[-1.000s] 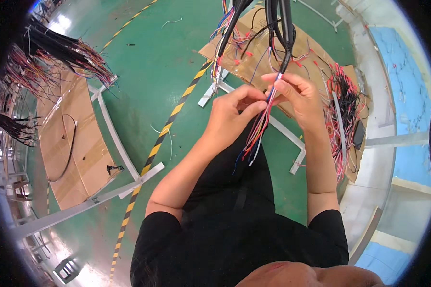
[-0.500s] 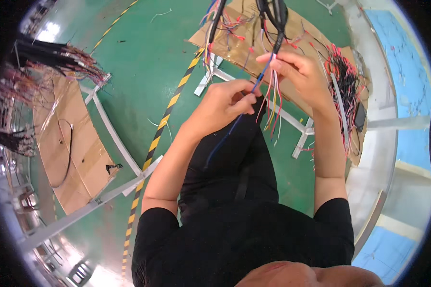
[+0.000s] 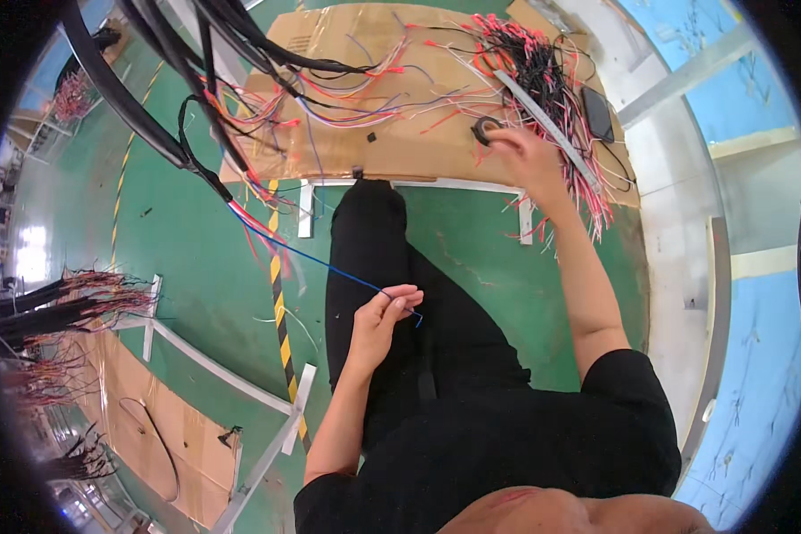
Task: Measuring, sorting, and taping multiple colored wires to create an electrical wiring harness at a workstation.
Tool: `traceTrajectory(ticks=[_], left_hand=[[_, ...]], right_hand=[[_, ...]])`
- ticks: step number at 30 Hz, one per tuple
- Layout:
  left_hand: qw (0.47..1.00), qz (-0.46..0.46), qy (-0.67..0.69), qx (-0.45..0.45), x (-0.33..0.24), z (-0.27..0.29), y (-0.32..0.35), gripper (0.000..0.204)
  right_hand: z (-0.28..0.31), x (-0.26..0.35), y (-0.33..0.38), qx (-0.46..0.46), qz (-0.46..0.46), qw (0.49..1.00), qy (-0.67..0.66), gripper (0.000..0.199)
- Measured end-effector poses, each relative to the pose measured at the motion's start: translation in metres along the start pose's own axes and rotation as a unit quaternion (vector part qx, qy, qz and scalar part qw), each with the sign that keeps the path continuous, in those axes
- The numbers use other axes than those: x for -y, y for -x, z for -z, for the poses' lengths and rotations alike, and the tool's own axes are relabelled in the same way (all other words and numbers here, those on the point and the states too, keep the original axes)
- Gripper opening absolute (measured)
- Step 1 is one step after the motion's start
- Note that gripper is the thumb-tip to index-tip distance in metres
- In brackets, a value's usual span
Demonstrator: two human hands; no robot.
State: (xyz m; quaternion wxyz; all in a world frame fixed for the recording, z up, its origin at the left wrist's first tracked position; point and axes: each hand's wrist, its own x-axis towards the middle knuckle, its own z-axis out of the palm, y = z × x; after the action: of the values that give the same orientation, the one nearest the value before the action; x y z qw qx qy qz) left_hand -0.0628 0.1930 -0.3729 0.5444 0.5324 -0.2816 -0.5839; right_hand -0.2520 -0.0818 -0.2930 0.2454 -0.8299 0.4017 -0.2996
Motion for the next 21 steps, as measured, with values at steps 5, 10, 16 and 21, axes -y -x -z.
traceTrajectory(ticks=[5, 10, 16, 21], left_hand=[[0.998, 0.062, -0.016, 0.003, 0.000, -0.013, -0.011, 0.022], [0.993, 0.100, -0.056, -0.024, 0.007, -0.019, -0.017, 0.019], [0.995, -0.015, -0.068, -0.071, 0.012, -0.031, -0.009, 0.018], [0.996, 0.035, -0.078, -0.011, 0.006, -0.029, -0.017, 0.020]], right_hand=[[0.047, -0.099, 0.011, -0.103, -0.070, 0.982, 0.144, 0.018], [0.027, -0.086, -0.001, -0.062, 0.060, 0.989, 0.124, 0.017], [0.044, -0.133, -0.031, -0.163, 0.037, 0.965, 0.202, 0.016], [0.059, -0.196, -0.046, 0.013, -0.026, 0.947, 0.320, 0.027]])
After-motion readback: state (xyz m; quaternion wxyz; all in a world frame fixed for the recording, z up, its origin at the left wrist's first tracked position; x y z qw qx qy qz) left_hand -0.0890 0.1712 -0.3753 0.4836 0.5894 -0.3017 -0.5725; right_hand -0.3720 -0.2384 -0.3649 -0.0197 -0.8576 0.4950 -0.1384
